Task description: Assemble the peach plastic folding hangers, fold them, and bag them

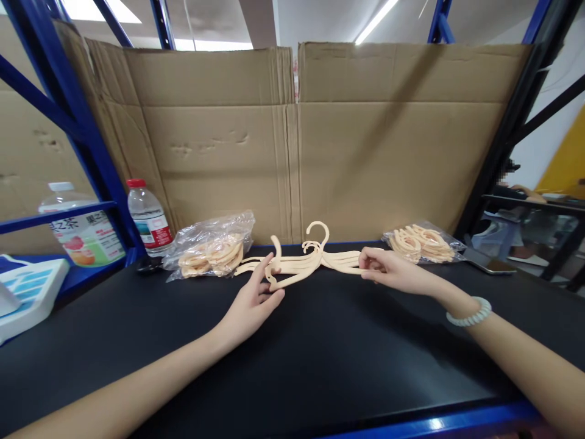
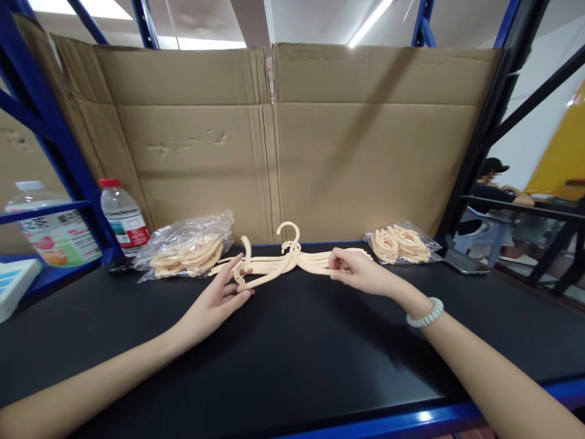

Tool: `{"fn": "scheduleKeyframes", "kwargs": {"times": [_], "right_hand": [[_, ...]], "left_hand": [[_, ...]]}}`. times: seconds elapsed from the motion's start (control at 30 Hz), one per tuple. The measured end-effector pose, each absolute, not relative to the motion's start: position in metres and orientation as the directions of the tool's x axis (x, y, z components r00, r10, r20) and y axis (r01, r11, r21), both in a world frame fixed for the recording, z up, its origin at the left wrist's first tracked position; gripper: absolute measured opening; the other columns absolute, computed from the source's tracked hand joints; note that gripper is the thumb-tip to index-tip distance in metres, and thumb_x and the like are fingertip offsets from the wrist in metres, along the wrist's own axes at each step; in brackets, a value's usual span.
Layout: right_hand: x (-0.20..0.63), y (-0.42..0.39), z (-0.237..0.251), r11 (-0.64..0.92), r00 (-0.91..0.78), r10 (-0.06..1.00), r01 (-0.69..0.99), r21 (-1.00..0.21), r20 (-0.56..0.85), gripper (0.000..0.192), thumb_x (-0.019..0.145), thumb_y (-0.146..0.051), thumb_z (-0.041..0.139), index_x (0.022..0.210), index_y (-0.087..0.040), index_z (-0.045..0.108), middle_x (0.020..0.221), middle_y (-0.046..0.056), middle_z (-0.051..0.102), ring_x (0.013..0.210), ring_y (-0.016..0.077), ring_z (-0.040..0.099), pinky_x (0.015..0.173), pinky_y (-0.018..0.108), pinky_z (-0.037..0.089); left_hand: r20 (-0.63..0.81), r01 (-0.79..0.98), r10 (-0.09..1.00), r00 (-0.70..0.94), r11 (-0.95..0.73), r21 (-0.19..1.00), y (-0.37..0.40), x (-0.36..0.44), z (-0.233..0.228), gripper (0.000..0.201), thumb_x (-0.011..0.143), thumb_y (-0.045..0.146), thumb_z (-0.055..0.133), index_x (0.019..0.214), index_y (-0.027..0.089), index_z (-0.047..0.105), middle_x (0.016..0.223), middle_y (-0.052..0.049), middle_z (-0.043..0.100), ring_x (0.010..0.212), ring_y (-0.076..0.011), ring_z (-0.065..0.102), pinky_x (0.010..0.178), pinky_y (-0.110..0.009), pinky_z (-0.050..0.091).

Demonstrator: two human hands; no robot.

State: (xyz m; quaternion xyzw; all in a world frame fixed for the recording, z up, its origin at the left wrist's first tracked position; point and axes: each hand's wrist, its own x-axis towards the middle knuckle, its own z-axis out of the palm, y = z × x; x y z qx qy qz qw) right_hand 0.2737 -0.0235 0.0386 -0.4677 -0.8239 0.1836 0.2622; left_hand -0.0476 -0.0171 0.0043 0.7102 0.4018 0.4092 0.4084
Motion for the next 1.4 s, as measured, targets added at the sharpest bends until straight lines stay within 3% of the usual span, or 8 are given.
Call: {"fn": "scheduleKeyframes", "kwargs": {"times": [0.1,0.23,0.47,0.67,0.8,1.07,1.27,1.4], "right_hand": [[0.265,-0.027,0.038,0.525,-0.462,0.849,0.674,-0.520,0.257,0.005,0.084,-0.023,0.053,0.084,-0.020,0.048,0.071,-0.002,0.055,0.059,0.0117,0.050,0.054,0.023,0.040],[0.261,-0.024,0.033,0.589,-0.498,0.807,0.703,-0.398,0.316,0.009,0.082,-0.015,0.052,0.089,-0.020,0.053,0.080,0.002,0.059,0.067,0.0136,0.052,0.062,0.026,0.042],[0.267,-0.017,0.027,0.497,-0.414,0.762,0.867,-0.039,0.498,0.010,0.083,-0.018,0.056,0.091,-0.019,0.062,0.086,0.009,0.064,0.084,0.0233,0.057,0.070,0.033,0.042],[0.266,-0.025,0.032,0.319,-0.346,0.794,0.937,0.142,0.499,0.015,0.091,-0.027,0.051,0.088,-0.020,0.063,0.088,0.007,0.068,0.077,0.0216,0.063,0.056,0.028,0.038],[0.264,-0.025,0.030,0.331,-0.390,0.759,0.921,0.207,0.521,0.019,0.092,-0.026,0.047,0.089,-0.020,0.064,0.104,0.009,0.065,0.080,0.0202,0.063,0.054,0.026,0.040],[0.263,-0.022,0.026,0.436,-0.380,0.724,0.899,0.045,0.576,0.015,0.090,-0.024,0.046,0.094,-0.020,0.061,0.121,0.012,0.049,0.077,0.0185,0.060,0.064,0.033,0.050],[0.264,-0.017,0.023,0.573,-0.310,0.738,0.758,-0.312,0.600,0.026,0.082,-0.019,0.055,0.108,-0.022,0.055,0.115,0.010,0.050,0.069,0.0142,0.054,0.062,0.031,0.052],[0.261,-0.016,0.024,0.545,-0.242,0.792,0.692,-0.472,0.561,0.034,0.078,-0.020,0.059,0.112,-0.023,0.054,0.100,0.006,0.060,0.070,0.0156,0.056,0.064,0.031,0.051]], "left_hand": [[0.276,0.322,0.872,0.405,-0.419,0.849,-0.016,-0.049,0.004,0.059,0.083,0.035,0.056,0.137,0.019,0.039,0.091,-0.003,0.061,0.074,-0.0141,0.060,0.074,-0.030,0.050],[0.278,0.384,0.878,0.390,-0.429,0.818,-0.016,-0.049,0.009,0.037,0.083,0.040,0.055,0.111,0.017,0.062,0.078,-0.002,0.060,0.064,-0.0138,0.055,0.064,-0.029,0.048],[0.248,0.282,0.933,0.259,-0.319,0.905,-0.018,-0.046,0.016,0.041,0.077,0.042,0.063,0.109,0.016,0.064,0.084,-0.003,0.062,0.067,-0.0144,0.056,0.068,-0.030,0.049],[0.224,0.244,0.945,0.239,-0.281,0.928,-0.017,-0.046,0.015,0.045,0.076,0.042,0.064,0.111,0.014,0.063,0.078,-0.002,0.061,0.068,-0.0142,0.056,0.070,-0.030,0.047],[0.224,0.228,0.946,0.234,-0.278,0.933,-0.016,-0.047,0.014,0.044,0.075,0.042,0.065,0.110,0.015,0.063,0.075,-0.001,0.061,0.067,-0.0148,0.057,0.070,-0.030,0.047],[0.213,0.208,0.948,0.235,-0.263,0.942,-0.015,-0.047,0.013,0.042,0.075,0.041,0.065,0.109,0.015,0.063,0.079,-0.002,0.062,0.069,-0.0151,0.058,0.071,-0.031,0.047],[0.210,0.198,0.951,0.228,-0.256,0.946,-0.015,-0.048,0.013,0.043,0.076,0.040,0.064,0.110,0.014,0.062,0.077,-0.002,0.061,0.069,-0.0148,0.057,0.071,-0.031,0.046],[0.206,0.184,0.954,0.218,-0.247,0.951,-0.015,-0.048,0.014,0.043,0.074,0.040,0.066,0.109,0.015,0.062,0.073,0.000,0.059,0.068,-0.0144,0.056,0.070,-0.030,0.045]]}}
